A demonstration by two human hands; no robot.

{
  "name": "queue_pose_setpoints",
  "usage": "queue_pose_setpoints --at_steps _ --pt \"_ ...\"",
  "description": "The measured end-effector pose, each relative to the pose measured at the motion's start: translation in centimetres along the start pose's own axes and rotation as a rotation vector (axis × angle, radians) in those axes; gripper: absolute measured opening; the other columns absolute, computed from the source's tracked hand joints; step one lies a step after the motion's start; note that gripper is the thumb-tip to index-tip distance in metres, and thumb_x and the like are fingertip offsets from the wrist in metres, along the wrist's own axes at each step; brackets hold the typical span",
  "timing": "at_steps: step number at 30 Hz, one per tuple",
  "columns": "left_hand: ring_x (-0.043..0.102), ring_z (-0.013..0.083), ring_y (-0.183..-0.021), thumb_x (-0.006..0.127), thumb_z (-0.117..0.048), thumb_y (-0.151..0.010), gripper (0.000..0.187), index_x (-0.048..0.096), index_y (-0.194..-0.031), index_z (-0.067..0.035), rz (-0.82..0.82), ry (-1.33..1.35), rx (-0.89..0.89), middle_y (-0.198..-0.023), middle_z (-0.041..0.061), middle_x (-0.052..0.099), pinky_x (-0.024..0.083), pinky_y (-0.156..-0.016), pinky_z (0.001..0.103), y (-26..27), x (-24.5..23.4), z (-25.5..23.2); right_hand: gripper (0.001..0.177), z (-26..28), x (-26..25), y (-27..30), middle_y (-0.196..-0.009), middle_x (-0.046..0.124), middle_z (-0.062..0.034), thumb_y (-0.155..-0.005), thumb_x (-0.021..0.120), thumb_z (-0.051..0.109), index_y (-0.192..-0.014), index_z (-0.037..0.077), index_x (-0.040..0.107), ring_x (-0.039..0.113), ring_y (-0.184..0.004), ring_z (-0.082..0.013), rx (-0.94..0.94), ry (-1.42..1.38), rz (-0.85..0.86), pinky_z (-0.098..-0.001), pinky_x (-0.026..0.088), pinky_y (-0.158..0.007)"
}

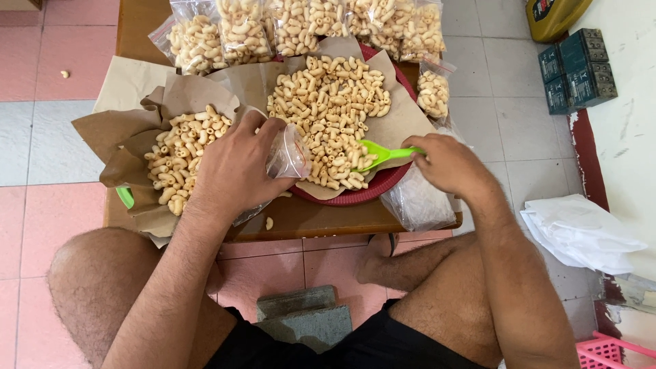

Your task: The person scoops cashews from a red tray into small clear plastic bags using a green plastic scoop, then seals each bag and places it on the table. The process is repeated for multiple bags.

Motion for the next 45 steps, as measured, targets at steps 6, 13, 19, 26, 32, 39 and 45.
queue_pose_setpoints --at_steps 6,13,19,26,32,39,45 --pt "0.071 0.0321 -0.109 0.089 -0.057 -0.069 0.081 0.066 -0.138 -0.020 -0.070 0.025 0.030 -0.123 0.007 0.062 0.063 -0.083 0.043 -1.2 1.5 0.2 0.036 -0.3 -2.2 1.0 -0.112 0.073 -0.0364 -0.107 0.053 0.008 -0.137 0.006 0.073 0.068 -0.112 -0.0596 -0.022 -0.049 -0.137 -0.0660 0.051 -0.099" --pt "0.071 0.0343 -0.119 0.089 -0.065 -0.067 0.087 0.065 -0.137 -0.019 -0.068 -0.047 0.047 -0.120 0.008 0.064 0.062 -0.089 0.046 -3.1 4.4 -0.6 0.034 0.3 -2.1 1.2 -0.097 0.071 -0.0271 -0.108 0.058 0.010 -0.137 0.012 0.074 0.069 -0.087 -0.0450 -0.134 -0.099 -0.303 -0.0538 0.053 -0.086" --pt "0.070 0.0343 -0.120 0.084 -0.073 -0.068 0.091 0.063 -0.135 -0.015 -0.064 -0.109 -0.013 -0.119 0.009 0.064 0.062 -0.088 0.048 -3.4 6.4 -1.2 0.035 2.2 -1.6 1.4 -0.093 0.071 -0.0235 -0.104 0.063 0.009 -0.135 0.015 0.077 0.068 -0.079 -0.0414 -0.229 -0.141 -0.380 -0.0506 0.053 -0.080" --pt "0.068 0.0298 -0.112 0.079 -0.073 -0.070 0.082 0.061 -0.127 -0.018 -0.183 -0.180 -0.046 -0.110 0.005 0.062 0.055 -0.088 0.045 -3.3 6.5 -1.6 0.036 4.9 -0.9 1.8 -0.090 0.074 -0.0193 -0.103 0.062 0.005 -0.134 0.012 0.078 0.062 -0.068 -0.0265 -0.253 -0.235 -0.350 -0.0403 0.050 -0.071" --pt "0.065 0.0271 -0.116 0.078 -0.077 -0.075 0.083 0.062 -0.131 -0.017 -0.265 -0.130 0.031 -0.110 0.006 0.068 0.040 -0.105 0.048 -2.6 4.5 -2.5 0.032 8.1 -0.7 3.5 -0.089 0.072 -0.0188 -0.103 0.063 0.007 -0.132 0.009 0.078 0.068 -0.073 -0.0314 -0.330 -0.164 -0.417 -0.0415 0.054 -0.071" --pt "0.068 0.0289 -0.118 0.087 -0.065 -0.075 0.084 0.063 -0.135 -0.012 -0.350 0.000 0.087 -0.113 0.010 0.072 0.037 -0.117 0.053 -2.6 3.4 -2.9 0.030 7.3 -0.5 3.7 -0.089 0.070 -0.0176 -0.103 0.067 0.009 -0.130 0.011 0.079 0.072 -0.081 -0.0381 -0.390 -0.113 -0.530 -0.0464 0.057 -0.077" --pt "0.071 0.0286 -0.114 0.084 -0.068 -0.078 0.089 0.056 -0.142 -0.013 -0.297 0.077 0.035 -0.117 0.009 0.069 0.039 -0.112 0.053 -3.2 4.0 -2.3 0.032 7.5 -1.0 3.6 -0.097 0.071 -0.0178 -0.103 0.067 0.007 -0.132 0.013 0.078 0.070 -0.084 -0.0394 -0.409 -0.157 -0.610 -0.0479 0.056 -0.079"
Point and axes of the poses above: each hand's wrist, its own y-axis away from the middle knuckle, its own x-axis out of the palm, z = x × y, the point moved 2 cm from there along -y, towards the middle knuckle
